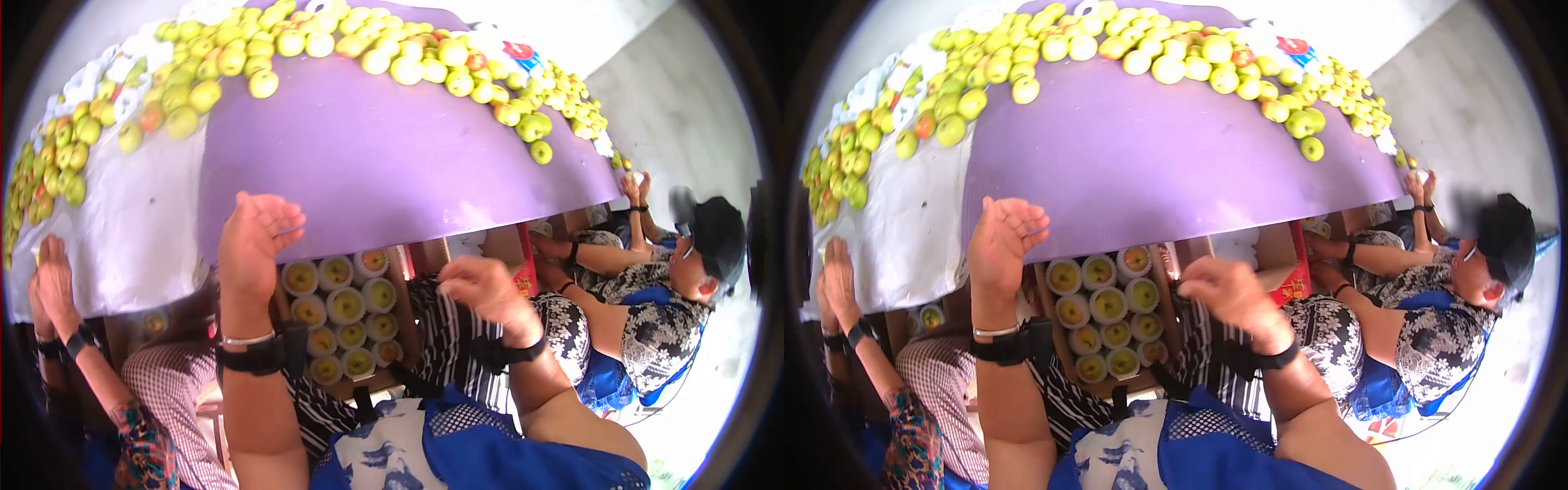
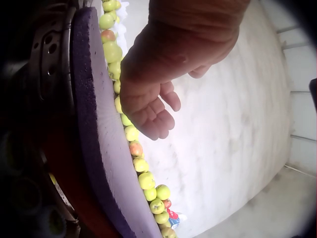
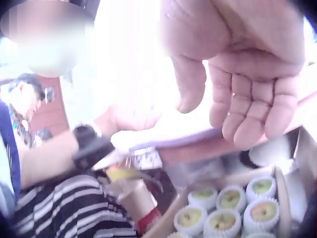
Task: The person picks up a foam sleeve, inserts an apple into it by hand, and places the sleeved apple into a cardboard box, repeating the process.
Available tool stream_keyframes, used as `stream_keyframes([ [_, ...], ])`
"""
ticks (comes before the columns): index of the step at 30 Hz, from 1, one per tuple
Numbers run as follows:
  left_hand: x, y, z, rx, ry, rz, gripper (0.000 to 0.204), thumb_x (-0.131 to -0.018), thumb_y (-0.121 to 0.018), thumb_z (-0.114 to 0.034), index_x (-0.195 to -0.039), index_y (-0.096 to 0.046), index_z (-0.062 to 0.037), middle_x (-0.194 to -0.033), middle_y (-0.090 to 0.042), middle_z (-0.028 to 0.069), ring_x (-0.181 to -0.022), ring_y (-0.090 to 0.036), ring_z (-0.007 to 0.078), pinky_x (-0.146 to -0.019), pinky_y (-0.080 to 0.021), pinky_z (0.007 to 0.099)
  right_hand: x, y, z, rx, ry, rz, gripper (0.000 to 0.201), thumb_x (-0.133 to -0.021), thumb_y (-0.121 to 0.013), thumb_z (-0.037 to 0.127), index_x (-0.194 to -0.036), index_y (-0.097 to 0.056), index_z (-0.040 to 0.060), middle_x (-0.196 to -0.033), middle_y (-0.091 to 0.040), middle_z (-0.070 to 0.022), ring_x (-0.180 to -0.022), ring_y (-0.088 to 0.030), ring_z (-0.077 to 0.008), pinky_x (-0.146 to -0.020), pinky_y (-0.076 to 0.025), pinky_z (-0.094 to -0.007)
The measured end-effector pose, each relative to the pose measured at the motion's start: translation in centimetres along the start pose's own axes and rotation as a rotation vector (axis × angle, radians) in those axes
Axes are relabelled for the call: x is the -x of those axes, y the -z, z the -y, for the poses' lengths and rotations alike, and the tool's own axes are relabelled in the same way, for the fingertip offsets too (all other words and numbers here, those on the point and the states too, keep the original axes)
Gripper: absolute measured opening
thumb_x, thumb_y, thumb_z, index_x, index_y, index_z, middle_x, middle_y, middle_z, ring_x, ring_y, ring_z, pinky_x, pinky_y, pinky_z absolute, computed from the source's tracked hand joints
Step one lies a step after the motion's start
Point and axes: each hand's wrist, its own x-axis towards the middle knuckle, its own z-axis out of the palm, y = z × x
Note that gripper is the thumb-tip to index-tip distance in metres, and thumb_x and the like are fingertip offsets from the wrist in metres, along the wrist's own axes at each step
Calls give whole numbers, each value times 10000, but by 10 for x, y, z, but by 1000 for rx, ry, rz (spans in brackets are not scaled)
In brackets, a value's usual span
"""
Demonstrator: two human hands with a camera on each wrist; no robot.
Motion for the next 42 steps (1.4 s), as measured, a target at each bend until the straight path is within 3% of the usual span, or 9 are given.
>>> stream_keyframes([
  [4,-1,-10,8,-66,10,-29,461,-966,-281,-442,-907,-541,-66,-895,-629,101,-835,-601,222,-767,-464,351,1,70,-53,5,-236,-413,126,-787,-559,113,-763,-613,1,-616,-561,-27,-564,-542,-95,-525,-448,-230],
  [9,-7,-20,14,-107,9,-18,457,-966,-283,-438,-912,-531,-59,-896,-624,104,-828,-597,220,-762,-466,351,-29,75,-220,239,-398,-358,130,-754,-580,125,-769,-633,8,-611,-585,-62,-537,-570,-147,-486,-474,-279],
  [11,-11,-24,15,-107,9,-31,457,-966,-283,-437,-914,-525,-52,-897,-623,111,-832,-597,221,-760,-468,352,-53,65,-304,1301,90,107,133,-749,-598,144,-777,-639,21,-631,-604,-55,-544,-594,-163,-493,-502,-291],
  [14,-17,-30,20,-107,17,-11,459,-966,-283,-434,-913,-522,-46,-894,-622,115,-832,-596,223,-758,-470,352,-85,32,-322,881,-365,76,139,-735,-624,160,-821,-662,58,-686,-648,-76,-567,-628,-201,-530,-528,-304],
  [17,-22,-37,24,-114,33,-10,468,-968,-274,-433,-914,-521,-40,-897,-621,121,-832,-595,223,-757,-469,353,-105,8,-378,482,-263,-87,194,-697,-533,186,-734,-662,46,-799,-650,-162,-779,-642,-318,-727,-508,-416],
  [21,-27,-41,31,-124,5,1,474,-970,-262,-429,-914,-520,-36,-890,-617,120,-826,-591,221,-757,-467,353,-119,-2,-320,305,-406,-38,236,-719,-543,244,-839,-651,72,-896,-651,-156,-787,-617,-346,-711,-491,-443],
  [23,-28,-43,34,-142,25,-17,477,-973,-249,-420,-913,-520,-32,-879,-612,120,-820,-587,219,-759,-466,355,-142,-22,-381,560,338,-157,295,-732,-544,281,-899,-639,56,-949,-644,-166,-822,-613,-356,-733,-483,-451],
  [24,-30,-43,37,-156,9,4,476,-975,-247,-412,-910,-521,-28,-873,-609,118,-811,-586,216,-755,-469,359,-156,-17,-376,562,353,-167,295,-732,-544,281,-899,-639,56,-949,-644,-166,-822,-613,-356,-733,-483,-451],
  [42,-33,-43,51,-154,-6,80,473,-972,-273,-412,-914,-522,-13,-890,-612,128,-831,-590,220,-750,-481,359,-150,-35,-404,716,-46,-168,292,-749,-532,270,-894,-644,42,-959,-638,-184,-855,-612,-361,-765,-483,-445],
])
